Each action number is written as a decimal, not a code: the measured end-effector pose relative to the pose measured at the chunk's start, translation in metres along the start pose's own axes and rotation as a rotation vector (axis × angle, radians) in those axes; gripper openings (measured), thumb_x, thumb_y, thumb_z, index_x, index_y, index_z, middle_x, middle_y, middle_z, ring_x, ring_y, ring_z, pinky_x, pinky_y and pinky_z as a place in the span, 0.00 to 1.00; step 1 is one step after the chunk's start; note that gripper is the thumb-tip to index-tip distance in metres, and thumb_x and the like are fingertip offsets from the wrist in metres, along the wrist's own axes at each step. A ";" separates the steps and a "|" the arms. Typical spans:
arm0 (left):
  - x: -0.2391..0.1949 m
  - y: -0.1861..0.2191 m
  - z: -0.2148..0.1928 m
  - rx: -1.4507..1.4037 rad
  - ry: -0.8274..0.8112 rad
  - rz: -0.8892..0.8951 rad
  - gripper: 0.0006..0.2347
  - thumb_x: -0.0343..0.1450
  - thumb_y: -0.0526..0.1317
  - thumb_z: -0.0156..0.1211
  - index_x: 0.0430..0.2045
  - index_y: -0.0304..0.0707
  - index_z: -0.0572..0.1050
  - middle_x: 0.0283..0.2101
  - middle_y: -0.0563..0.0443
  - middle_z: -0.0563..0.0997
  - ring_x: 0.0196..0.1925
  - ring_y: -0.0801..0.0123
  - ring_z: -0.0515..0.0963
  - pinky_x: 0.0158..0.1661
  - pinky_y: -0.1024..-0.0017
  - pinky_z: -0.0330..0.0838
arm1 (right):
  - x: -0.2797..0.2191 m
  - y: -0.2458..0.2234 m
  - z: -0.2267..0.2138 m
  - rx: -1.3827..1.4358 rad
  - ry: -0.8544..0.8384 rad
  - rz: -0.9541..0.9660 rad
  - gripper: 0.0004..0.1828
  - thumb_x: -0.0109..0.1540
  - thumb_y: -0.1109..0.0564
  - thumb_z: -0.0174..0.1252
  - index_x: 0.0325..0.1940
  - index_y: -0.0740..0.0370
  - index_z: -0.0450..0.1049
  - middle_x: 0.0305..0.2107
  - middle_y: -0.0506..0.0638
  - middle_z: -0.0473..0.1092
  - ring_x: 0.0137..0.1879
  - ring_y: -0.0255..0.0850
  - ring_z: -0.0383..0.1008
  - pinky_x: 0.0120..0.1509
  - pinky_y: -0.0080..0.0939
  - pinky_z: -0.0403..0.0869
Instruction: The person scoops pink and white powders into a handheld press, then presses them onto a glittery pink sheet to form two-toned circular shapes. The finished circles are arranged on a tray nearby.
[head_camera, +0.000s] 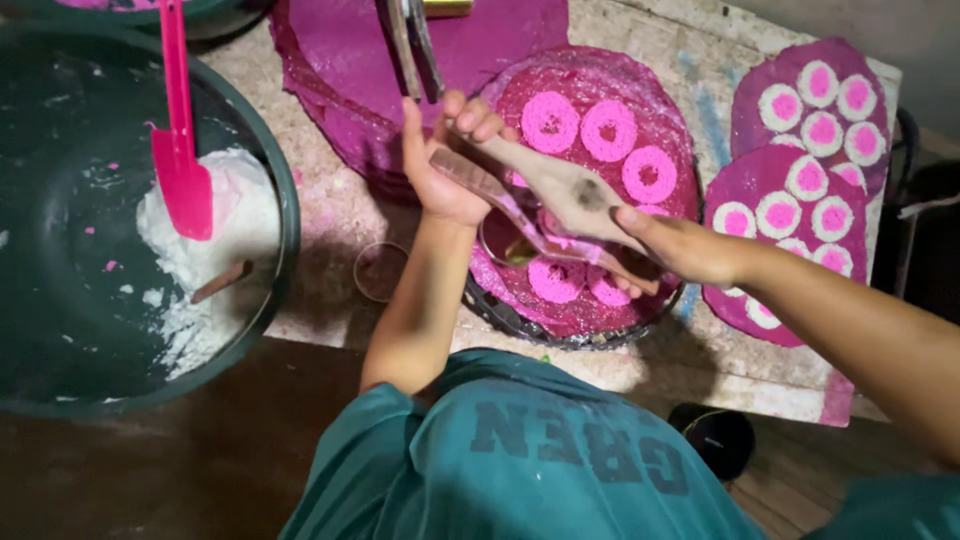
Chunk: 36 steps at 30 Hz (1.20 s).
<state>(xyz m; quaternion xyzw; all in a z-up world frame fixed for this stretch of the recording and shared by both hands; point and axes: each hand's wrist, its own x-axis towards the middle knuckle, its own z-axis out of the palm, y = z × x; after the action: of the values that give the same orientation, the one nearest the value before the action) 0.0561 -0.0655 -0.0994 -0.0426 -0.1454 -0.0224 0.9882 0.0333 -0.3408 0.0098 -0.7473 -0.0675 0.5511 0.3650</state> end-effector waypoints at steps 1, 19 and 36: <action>0.001 0.005 -0.005 -0.014 -0.013 0.005 0.20 0.78 0.61 0.46 0.35 0.45 0.71 0.34 0.56 0.75 0.40 0.70 0.76 0.52 0.65 0.72 | 0.006 -0.002 0.003 -0.034 0.035 0.016 0.48 0.65 0.24 0.25 0.42 0.66 0.78 0.29 0.55 0.77 0.36 0.44 0.79 0.45 0.44 0.78; 0.007 -0.002 -0.051 -0.023 0.058 0.055 0.18 0.77 0.60 0.45 0.30 0.47 0.69 0.29 0.59 0.71 0.34 0.71 0.73 0.47 0.64 0.73 | 0.024 -0.007 0.011 -0.373 0.419 -0.019 0.40 0.66 0.28 0.38 0.43 0.69 0.76 0.21 0.56 0.74 0.31 0.45 0.76 0.40 0.49 0.72; -0.006 0.008 -0.052 0.082 0.230 0.109 0.23 0.75 0.64 0.39 0.23 0.48 0.67 0.21 0.60 0.71 0.25 0.72 0.71 0.34 0.68 0.70 | 0.037 -0.003 0.023 -0.193 0.295 0.075 0.39 0.68 0.32 0.36 0.35 0.68 0.78 0.17 0.54 0.71 0.24 0.45 0.74 0.33 0.49 0.74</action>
<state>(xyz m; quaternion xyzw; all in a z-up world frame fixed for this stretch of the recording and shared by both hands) 0.0661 -0.0622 -0.1515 -0.0073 -0.0295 0.0327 0.9990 0.0289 -0.3090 -0.0200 -0.8536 -0.0380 0.4396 0.2768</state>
